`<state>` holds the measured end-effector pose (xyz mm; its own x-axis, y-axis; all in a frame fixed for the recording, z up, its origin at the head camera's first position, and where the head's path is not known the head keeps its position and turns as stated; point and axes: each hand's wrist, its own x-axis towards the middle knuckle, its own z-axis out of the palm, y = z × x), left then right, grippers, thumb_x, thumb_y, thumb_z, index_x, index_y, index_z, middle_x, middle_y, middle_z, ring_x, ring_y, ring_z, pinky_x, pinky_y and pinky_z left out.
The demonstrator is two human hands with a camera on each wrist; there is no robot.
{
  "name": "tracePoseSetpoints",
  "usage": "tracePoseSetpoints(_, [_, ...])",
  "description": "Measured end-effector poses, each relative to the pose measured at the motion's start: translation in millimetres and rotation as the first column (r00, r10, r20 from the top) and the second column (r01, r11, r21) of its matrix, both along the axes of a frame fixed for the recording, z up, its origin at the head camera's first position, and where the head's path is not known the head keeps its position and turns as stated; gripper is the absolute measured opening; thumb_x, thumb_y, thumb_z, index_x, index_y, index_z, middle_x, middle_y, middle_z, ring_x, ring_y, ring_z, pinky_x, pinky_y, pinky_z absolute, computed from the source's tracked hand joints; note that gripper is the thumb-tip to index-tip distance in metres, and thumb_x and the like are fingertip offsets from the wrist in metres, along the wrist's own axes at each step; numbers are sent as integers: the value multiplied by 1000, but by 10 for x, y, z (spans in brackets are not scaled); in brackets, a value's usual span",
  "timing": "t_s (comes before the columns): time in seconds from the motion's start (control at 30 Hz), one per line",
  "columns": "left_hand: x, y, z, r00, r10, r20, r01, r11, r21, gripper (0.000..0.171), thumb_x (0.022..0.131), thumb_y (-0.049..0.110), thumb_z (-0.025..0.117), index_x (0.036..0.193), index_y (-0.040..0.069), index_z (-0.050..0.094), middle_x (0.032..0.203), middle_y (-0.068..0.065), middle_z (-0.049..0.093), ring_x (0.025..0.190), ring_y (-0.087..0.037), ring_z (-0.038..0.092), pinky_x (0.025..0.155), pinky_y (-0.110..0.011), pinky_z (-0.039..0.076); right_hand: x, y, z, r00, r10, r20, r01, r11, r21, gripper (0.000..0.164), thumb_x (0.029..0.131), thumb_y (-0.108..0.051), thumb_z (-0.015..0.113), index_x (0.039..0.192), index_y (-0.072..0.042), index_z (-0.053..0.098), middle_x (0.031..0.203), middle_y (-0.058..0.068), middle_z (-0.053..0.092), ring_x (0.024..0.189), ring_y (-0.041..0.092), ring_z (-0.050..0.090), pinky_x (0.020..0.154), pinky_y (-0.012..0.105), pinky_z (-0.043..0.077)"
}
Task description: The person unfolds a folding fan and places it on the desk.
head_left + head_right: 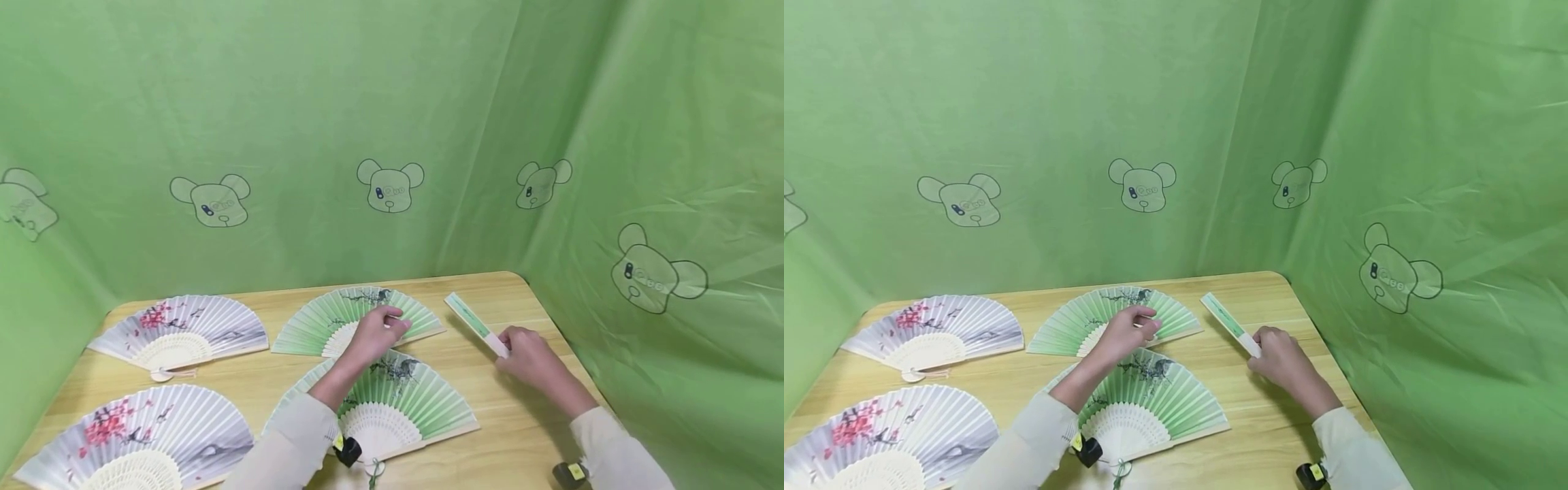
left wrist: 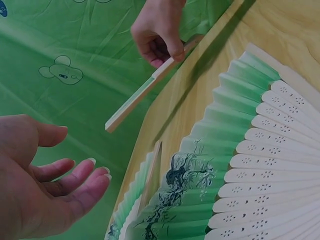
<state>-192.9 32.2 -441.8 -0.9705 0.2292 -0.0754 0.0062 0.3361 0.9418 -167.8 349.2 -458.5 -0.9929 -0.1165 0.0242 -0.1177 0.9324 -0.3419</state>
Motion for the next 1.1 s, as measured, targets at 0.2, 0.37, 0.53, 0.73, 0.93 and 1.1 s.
tracePoseSetpoints(0.2, [-8,59,-8,1000,-10,5,9,999,40,47,99,29,69,136,1,60,113,-15,68,90,-23,68,77,-31,64,60,-95,41,998,33,-47,-33,999,5,35,70,-6,77,102,5,67,88,11,68,72,18,59,60,27,57])
tracePoseSetpoints(0.37, [-29,122,-38,999,-6,46,2,994,105,48,99,26,69,138,0,58,112,-15,66,96,-37,71,85,-44,67,91,-146,55,993,48,-105,-45,999,27,32,70,-5,76,100,4,68,85,8,66,71,16,58,61,26,56])
tracePoseSetpoints(0.53, [-43,188,-75,1000,-12,29,8,992,122,48,99,27,68,138,-1,59,114,-15,67,94,-35,72,84,-46,67,119,-187,66,990,43,-136,-41,999,22,30,71,-4,75,99,2,68,84,7,65,71,16,56,60,26,55])
tracePoseSetpoints(0.73, [-51,256,-130,1000,-11,25,7,988,152,49,100,28,67,138,-1,58,115,-16,68,93,-33,72,87,-48,68,160,-243,89,986,51,-161,-49,999,12,31,70,-4,76,100,3,69,83,6,65,70,15,56,58,23,54])
tracePoseSetpoints(0.93, [-63,322,-160,1000,7,20,-11,981,195,49,100,27,68,138,-2,58,113,-16,69,99,-42,72,81,-36,68,196,-306,122,982,64,-178,-62,998,16,31,71,-4,76,100,3,69,84,6,66,71,14,56,59,23,55])
tracePoseSetpoints(1.1, [-46,410,-165,999,20,40,-29,972,233,51,99,24,70,141,-2,56,115,-16,70,101,-40,74,83,-29,68,226,-354,137,981,60,-182,-60,998,5,32,71,-4,75,102,4,69,85,7,66,72,14,57,60,23,56])
